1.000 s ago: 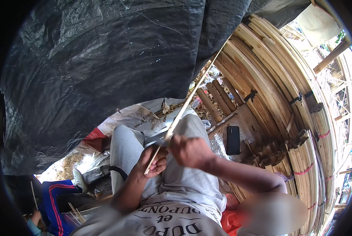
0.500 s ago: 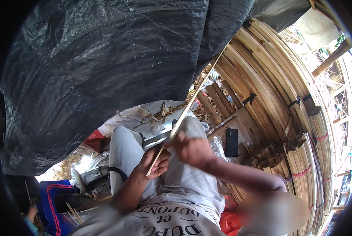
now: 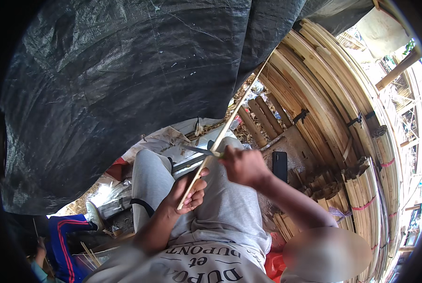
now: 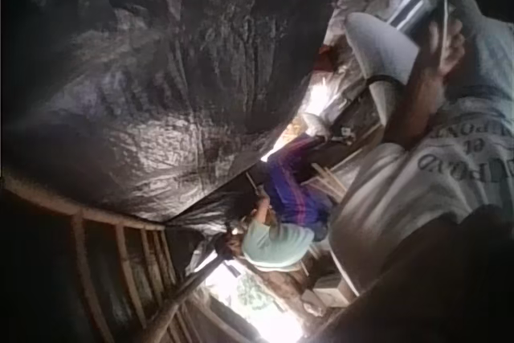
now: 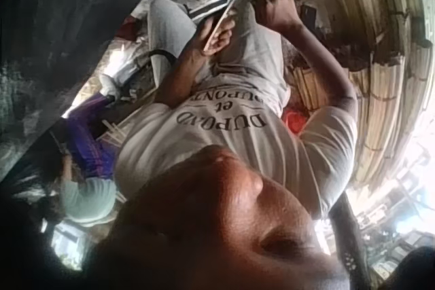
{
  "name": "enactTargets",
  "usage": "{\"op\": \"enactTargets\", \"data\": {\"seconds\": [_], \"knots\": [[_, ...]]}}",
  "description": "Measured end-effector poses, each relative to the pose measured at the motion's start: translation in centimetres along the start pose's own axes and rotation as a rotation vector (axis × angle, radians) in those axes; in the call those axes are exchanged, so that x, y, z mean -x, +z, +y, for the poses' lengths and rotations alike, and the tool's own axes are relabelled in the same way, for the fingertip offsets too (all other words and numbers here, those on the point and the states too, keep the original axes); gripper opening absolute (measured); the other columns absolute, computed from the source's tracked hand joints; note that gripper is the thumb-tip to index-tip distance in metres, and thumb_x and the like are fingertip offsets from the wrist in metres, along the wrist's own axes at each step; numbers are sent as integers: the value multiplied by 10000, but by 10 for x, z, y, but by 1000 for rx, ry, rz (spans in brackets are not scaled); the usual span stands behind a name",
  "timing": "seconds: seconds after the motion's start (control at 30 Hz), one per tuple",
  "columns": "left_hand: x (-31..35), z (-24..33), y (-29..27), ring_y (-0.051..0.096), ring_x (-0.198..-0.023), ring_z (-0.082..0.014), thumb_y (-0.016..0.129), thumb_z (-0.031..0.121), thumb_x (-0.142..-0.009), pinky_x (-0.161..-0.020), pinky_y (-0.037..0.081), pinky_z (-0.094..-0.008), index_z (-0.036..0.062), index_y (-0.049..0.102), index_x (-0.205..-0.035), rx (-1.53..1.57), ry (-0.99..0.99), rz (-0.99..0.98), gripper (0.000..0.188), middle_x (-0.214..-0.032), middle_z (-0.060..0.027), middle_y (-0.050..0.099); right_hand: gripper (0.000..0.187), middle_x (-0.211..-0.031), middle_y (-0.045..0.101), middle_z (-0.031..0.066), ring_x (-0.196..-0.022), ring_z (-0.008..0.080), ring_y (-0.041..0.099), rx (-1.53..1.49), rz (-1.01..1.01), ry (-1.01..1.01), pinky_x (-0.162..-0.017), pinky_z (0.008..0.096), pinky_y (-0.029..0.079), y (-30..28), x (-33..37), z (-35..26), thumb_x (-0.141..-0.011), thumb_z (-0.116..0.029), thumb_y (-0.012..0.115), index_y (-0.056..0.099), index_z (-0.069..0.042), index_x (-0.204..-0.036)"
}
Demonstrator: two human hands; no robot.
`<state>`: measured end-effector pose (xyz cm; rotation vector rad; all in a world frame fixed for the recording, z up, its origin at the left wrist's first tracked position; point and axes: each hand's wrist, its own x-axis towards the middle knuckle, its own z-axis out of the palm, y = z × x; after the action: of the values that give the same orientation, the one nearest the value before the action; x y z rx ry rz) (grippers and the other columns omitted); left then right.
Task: Shaving and smoothing thin bamboo or wooden strips with a hand knife.
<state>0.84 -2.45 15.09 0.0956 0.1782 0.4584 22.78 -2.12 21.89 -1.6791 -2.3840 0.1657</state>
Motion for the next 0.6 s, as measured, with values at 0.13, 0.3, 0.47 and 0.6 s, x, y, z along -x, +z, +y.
{"op": "enactTargets", "data": {"seconds": [0.13, 0.3, 0.47, 0.6], "knots": [[1, 5, -10, 276, -338, -55, 359, 297, -1024, -301, 243, -186, 107, 466, -1106, 6, 8, -13, 233, -550, 41, 361, 202, -583, 534, 83, -409, 222, 542, -57, 57, -250, -351, 395, 432, 11, 9, -31, -918, -202, 568, 480, -33, -851], [1, 14, -6, 278, -352, -39, 371, 284, -1020, -309, 251, -175, 91, 472, -1115, 108, 29, -77, 237, -545, 38, 350, 307, -587, 550, 106, -429, 258, 567, 63, -47, 68, -348, 380, 430, 6, -11, -21, -938, -294, 561, 471, -25, -819], [1, 21, 4, 303, -328, -50, 348, 206, -1025, -307, 231, -189, 71, 413, -1129, 73, -12, 3, 183, -529, 14, 396, 292, -553, 480, 67, -394, 203, 524, 72, 121, -167, -342, 375, 427, 13, -18, -5, -938, -301, 565, 471, -38, -854], [4, 26, -1, 293, -368, -39, 356, 272, -1026, -323, 257, -172, 107, 443, -1170, -15, -5, 75, 236, -554, 34, 344, 282, -578, 502, 60, -410, 198, 546, 77, 14, -107, -346, 369, 436, 19, -13, -27, -933, -284, 570, 462, -44, -833]]}}
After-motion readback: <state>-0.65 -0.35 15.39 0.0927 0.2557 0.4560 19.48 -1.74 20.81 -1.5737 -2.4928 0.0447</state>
